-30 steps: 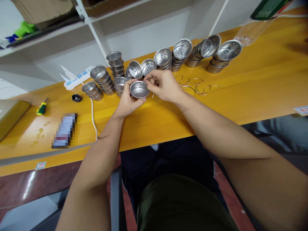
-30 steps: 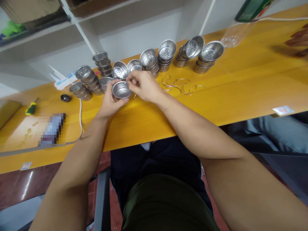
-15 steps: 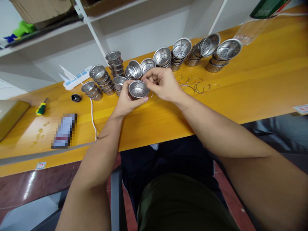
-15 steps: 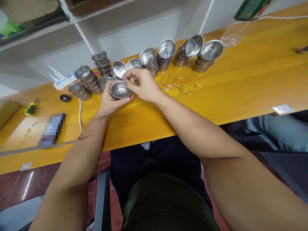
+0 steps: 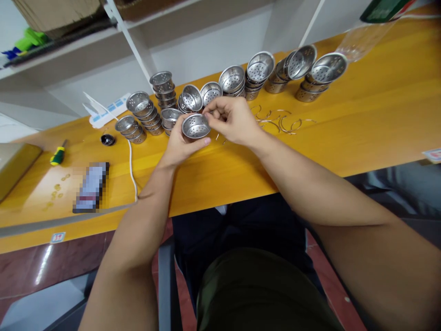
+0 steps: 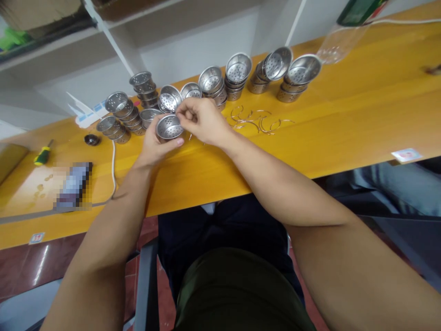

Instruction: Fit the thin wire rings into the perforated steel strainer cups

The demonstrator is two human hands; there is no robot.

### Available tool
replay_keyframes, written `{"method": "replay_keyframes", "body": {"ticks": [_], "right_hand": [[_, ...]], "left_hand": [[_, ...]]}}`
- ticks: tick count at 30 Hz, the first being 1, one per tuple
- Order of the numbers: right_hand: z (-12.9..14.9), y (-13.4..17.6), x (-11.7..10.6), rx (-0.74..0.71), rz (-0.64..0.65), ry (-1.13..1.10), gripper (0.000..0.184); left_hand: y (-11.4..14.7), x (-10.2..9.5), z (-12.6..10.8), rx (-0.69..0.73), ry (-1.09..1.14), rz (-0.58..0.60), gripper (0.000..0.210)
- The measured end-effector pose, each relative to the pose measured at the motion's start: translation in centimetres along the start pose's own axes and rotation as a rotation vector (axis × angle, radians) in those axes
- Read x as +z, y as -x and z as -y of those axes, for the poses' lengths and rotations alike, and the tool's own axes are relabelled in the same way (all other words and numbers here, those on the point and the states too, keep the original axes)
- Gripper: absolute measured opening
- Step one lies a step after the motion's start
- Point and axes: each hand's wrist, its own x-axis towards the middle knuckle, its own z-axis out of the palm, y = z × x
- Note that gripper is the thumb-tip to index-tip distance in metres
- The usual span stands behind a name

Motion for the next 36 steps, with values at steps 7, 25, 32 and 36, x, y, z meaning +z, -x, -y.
{"method": "replay_keyframes", "body": {"ticks": [7,25,32,36], "right_hand": [[0.5,0.0,-0.3,0.06,0.021,0.087,0.026],[-0.6,-0.2,-0.4,0.072,0.002,-0.003,0.036],[-0.7,0.0,0.0,0.075,-0.013,0.009,0.027],[-1.0,0.0,0.3,0.084,-0.019,0.015,0.031]], "left_hand": [[-0.1,-0.1,0.0,-0.007,-0.037,0.038,0.108],[0.1,0.8,-0.6,-0.048,-0.067,0.005,0.112],[0.5,1.5,-0.7,-0.052,-0.056,0.024,0.115],[0.7,1.9,-0.3,-0.058,-0.085,0.04,0.128]]}}
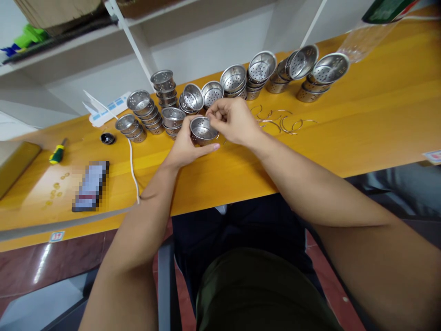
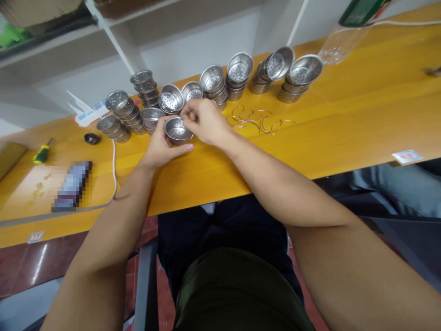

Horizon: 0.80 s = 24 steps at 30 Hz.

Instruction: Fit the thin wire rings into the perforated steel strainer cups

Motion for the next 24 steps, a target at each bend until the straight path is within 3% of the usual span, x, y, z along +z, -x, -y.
{"method": "replay_keyframes", "body": {"ticks": [3,7,11,14,19,24], "right_hand": [[-0.1,0.0,0.5,0.013,-0.011,-0.008,0.031],[0.5,-0.1,0.4,0.001,0.007,-0.133,0.038],[1.6,-0.3,-1.5,-0.002,0.218,-0.292,0.064],[1.8,-0.4,-2.5,-0.014,0.328,-0.376,0.08],[1.3,-0.5,-1.7,-0.005,0.282,-0.387,0.085],[1.0,-0.3,-1.0,0.022,0.279,-0.356,0.082]], "left_hand": [[0.0,0.0,-0.3,-0.001,-0.075,-0.048,0.13],[-0.2,-0.2,-1.0,-0.008,-0.135,-0.107,0.112],[-0.3,-0.6,-1.3,-0.007,-0.051,-0.117,0.099],[-0.3,-0.8,-1.2,0.008,-0.034,-0.093,0.103],[-0.3,-0.9,-0.6,0.074,-0.125,-0.084,0.108],[-0.3,-1.3,-0.4,0.051,-0.174,-0.079,0.108]]}}
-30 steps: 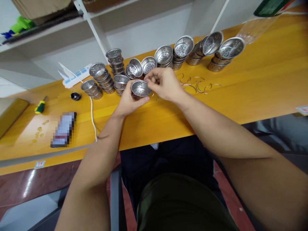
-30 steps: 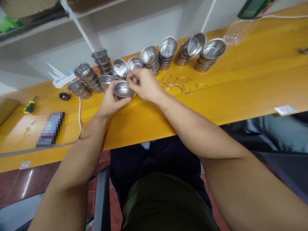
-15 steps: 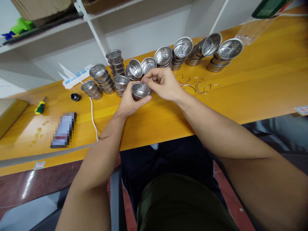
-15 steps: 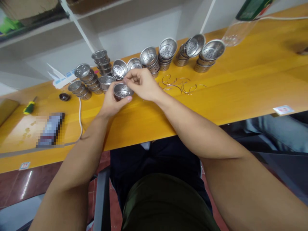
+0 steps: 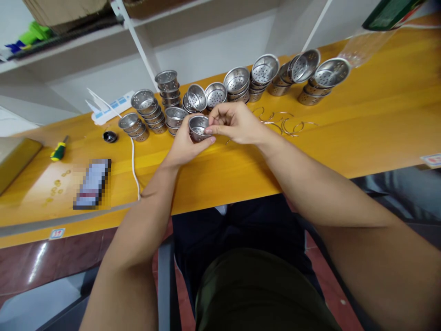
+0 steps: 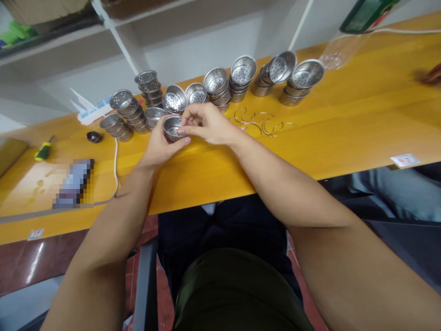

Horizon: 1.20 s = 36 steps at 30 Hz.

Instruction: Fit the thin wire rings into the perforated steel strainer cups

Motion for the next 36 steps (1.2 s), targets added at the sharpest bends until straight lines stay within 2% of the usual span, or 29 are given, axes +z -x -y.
{"method": "replay_keyframes", "body": {"ticks": [10,21,25,31,36], "right_hand": [[-0.1,-0.1,0.0,-0.038,0.005,-0.01,0.088],[-0.5,0.0,0.1,-0.045,0.012,0.017,0.082],[-0.8,0.1,-0.1,-0.066,0.026,0.035,0.083],[-1.4,0.3,-0.9,-0.124,-0.128,0.25,0.082],[-1.0,0.9,-0.7,-0.173,-0.028,0.466,0.067]], "left_hand": [[0.1,0.1,0.5,0.028,0.025,0.009,0.105],[-0.1,0.2,-0.7,-0.016,0.038,-0.035,0.109],[-0.1,0.3,-0.3,0.017,0.01,-0.04,0.108],[-0.3,0.3,1.0,0.063,0.017,-0.102,0.101],[-0.3,0.2,1.6,0.082,0.055,-0.082,0.099]]}}
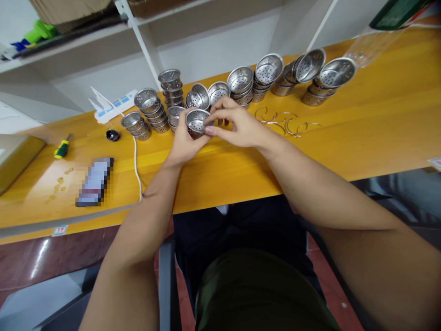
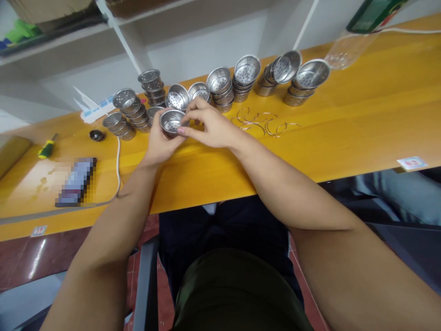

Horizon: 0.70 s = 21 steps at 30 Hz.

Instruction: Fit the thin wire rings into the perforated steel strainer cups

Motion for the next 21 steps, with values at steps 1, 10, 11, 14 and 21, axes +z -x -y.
{"method": "replay_keyframes", "body": {"ticks": [1,10,11,14,21], "right_hand": [[0.2,0.1,0.1,-0.003,0.031,0.023,0.065],[-1.9,0.1,-1.4,0.031,-0.062,0.081,0.08],[-2.6,0.1,-1.9,0.05,-0.082,0.075,0.088],[-4.1,0.3,-2.9,0.117,-0.084,0.112,0.109],[-5.2,1.0,-1.9,0.266,0.043,0.28,0.085]], "left_hand": [[0.1,0.1,0.0,0.01,0.01,0.017,0.1],[-0.2,-0.9,-4.0,-0.169,-0.206,-0.035,0.094],[-0.5,-1.8,-4.3,-0.179,-0.254,-0.09,0.085],[-1.5,-4.8,-3.9,-0.115,-0.363,-0.323,0.058],[-1.2,-6.0,-0.1,-0.258,-0.445,-0.274,0.101]]}}
